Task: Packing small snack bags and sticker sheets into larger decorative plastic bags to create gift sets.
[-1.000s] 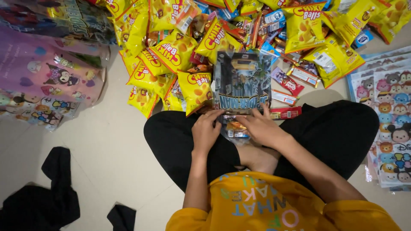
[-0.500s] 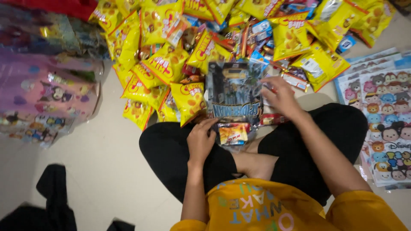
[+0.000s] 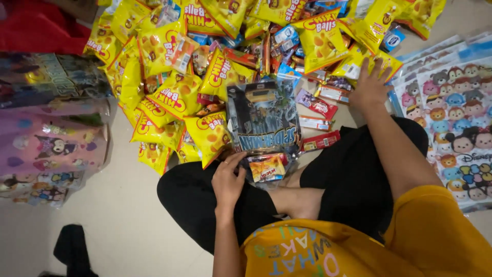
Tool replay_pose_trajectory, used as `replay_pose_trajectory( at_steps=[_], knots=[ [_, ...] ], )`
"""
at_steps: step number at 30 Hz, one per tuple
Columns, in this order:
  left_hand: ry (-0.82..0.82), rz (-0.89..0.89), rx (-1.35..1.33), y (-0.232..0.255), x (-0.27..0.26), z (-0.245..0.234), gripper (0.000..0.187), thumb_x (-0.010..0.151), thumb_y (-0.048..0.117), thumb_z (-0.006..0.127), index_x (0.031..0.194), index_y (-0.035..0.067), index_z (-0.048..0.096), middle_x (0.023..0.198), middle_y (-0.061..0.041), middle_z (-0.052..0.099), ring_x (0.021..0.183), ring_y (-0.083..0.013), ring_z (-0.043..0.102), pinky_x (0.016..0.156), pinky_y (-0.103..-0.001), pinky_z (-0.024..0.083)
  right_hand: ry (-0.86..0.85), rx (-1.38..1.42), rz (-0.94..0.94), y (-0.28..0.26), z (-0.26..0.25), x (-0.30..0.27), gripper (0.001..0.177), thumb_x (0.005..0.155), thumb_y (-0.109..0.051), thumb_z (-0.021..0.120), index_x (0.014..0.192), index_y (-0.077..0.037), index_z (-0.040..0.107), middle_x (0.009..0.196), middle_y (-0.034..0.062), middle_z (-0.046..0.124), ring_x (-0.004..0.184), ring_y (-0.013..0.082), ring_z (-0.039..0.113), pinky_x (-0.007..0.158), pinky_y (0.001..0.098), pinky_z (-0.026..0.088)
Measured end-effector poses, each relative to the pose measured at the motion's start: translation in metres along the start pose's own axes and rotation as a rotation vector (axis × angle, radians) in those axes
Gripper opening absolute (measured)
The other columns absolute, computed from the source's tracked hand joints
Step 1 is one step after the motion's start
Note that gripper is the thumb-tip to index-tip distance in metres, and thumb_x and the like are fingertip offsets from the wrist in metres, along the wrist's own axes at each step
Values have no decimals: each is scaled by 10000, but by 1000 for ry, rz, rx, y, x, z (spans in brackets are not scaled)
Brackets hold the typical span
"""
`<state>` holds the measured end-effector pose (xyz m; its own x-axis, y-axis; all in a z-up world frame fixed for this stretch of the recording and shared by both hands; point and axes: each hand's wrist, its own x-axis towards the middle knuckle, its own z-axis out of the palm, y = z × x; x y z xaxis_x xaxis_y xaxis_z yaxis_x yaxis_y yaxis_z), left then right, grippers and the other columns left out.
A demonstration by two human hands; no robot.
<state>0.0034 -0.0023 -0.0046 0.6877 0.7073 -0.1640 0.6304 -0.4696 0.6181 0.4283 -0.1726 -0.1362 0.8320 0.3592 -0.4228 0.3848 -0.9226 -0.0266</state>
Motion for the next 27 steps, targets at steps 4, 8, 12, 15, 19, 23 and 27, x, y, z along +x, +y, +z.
replay_pose_trajectory(
  at_steps=[4,8,12,15,19,23,27],
  knots=[
    [2,-17,8,5,1,3,405,872,39,637,1205,219,780,1172,37,770,890,-231,715,740,-346,606,118,-47,14,3,19,15,1130,821,-490,767,1677,-95,143,1654,296,117,1462,566,113,1004,764,385],
    [17,-13,61,4,5,6,398,838,57,675,1180,228,784,1160,44,775,889,-237,721,726,-370,611,326,-40,-48,10,30,25,809,935,-255,704,1604,-50,298,1552,334,329,1370,575,320,924,694,446],
    [31,75,88,-19,1,21,461,860,64,600,1267,238,729,1269,76,717,979,-184,673,746,-357,552,493,-43,-117,26,41,41,811,741,-17,780,1491,-59,475,1444,300,503,1096,503,570,831,565,540],
    [-12,35,105,-18,1,22,411,927,122,596,1303,242,709,1317,62,692,1052,-198,665,712,-368,570,392,378,-162,18,-12,-16,613,803,6,671,1390,28,493,1298,306,369,1012,532,538,770,583,511],
    [26,74,97,-25,1,24,381,939,116,601,1283,227,721,1285,49,705,1057,-198,677,670,-358,571,440,530,-278,47,2,-48,534,906,-10,715,1402,48,526,1254,312,397,1067,548,520,954,546,440],
    [75,142,84,-30,1,26,468,858,76,579,1271,240,724,1260,44,719,1090,-223,675,796,-364,540,266,1089,-196,34,-5,-98,370,881,-90,748,1228,-70,622,1206,109,693,1054,259,663,883,386,527],
    [108,205,49,-38,1,31,473,836,70,581,1257,229,726,1234,24,725,1104,-238,677,856,-356,527,-165,1698,-298,-13,-18,-164,424,840,-95,747,1250,-65,642,1298,96,697,1115,169,698,1032,310,576]
  ],
)
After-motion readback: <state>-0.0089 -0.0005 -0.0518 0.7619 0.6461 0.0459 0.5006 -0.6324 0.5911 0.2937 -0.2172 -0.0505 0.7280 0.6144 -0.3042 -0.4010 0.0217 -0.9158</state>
